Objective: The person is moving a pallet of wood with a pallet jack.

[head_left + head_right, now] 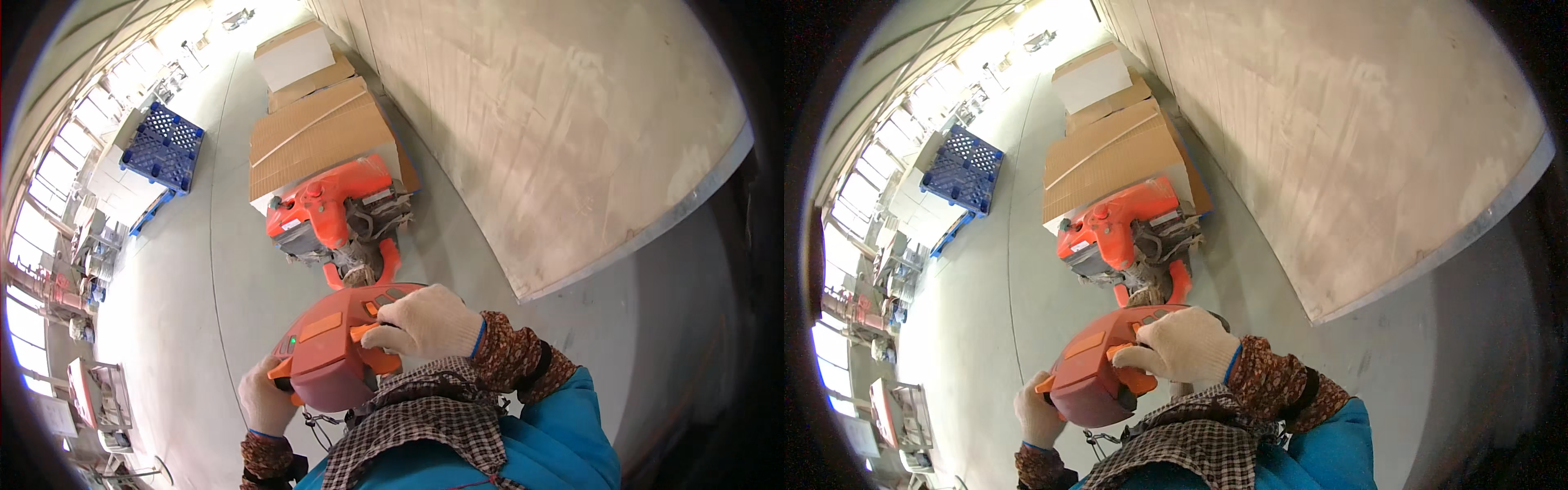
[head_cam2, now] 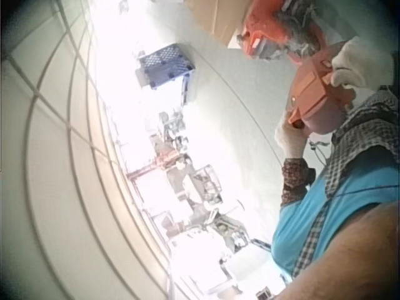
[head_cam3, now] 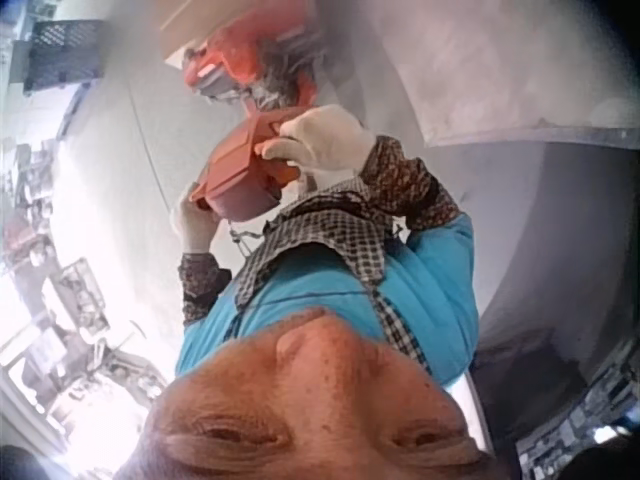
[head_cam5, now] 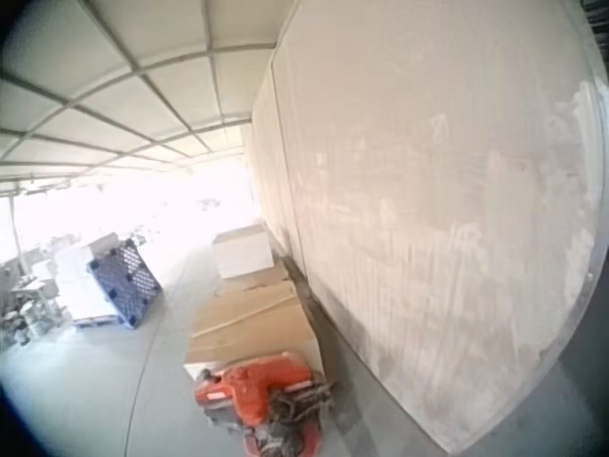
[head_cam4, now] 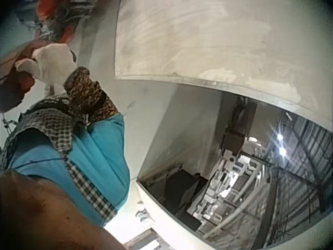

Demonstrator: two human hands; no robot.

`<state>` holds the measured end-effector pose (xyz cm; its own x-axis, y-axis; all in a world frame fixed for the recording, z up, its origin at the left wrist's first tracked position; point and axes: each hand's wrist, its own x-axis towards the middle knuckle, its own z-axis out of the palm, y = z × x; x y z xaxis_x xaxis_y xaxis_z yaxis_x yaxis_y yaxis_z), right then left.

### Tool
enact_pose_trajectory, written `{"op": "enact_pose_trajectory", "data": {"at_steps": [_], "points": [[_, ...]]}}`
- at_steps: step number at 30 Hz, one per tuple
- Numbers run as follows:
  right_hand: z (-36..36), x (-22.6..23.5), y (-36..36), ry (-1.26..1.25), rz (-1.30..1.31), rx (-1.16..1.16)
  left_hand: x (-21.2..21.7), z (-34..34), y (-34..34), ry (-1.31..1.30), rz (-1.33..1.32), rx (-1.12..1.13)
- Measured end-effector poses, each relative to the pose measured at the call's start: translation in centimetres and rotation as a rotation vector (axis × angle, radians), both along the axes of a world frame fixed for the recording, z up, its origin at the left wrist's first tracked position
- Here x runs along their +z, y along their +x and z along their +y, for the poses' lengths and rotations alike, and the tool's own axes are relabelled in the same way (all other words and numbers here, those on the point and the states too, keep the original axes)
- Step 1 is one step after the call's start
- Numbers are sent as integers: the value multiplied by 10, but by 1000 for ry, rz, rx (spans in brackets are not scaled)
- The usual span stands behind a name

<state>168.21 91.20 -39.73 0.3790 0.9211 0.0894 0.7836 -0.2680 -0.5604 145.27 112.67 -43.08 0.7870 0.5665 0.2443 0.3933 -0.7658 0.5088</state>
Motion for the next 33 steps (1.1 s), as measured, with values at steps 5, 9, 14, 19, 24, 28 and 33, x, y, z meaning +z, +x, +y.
{"op": "enact_pose_trajectory", "data": {"at_steps": [5,9,14,19,24,28,33], "points": [[-13,12,53,-33,-87,137,3,-60,15,-42,98,135],[-11,10,78,-81,-113,183,1,-83,24,-37,118,166],[-13,14,96,-83,-137,240,-8,-104,31,-38,97,251],[-8,5,98,-14,-139,288,-15,-101,31,-25,69,246],[-4,-4,98,-11,-208,303,-34,-98,31,54,18,251],[1,-12,103,85,-241,330,-40,-88,34,41,58,255],[2,-16,108,17,-206,292,-40,-87,44,94,63,248]]}}
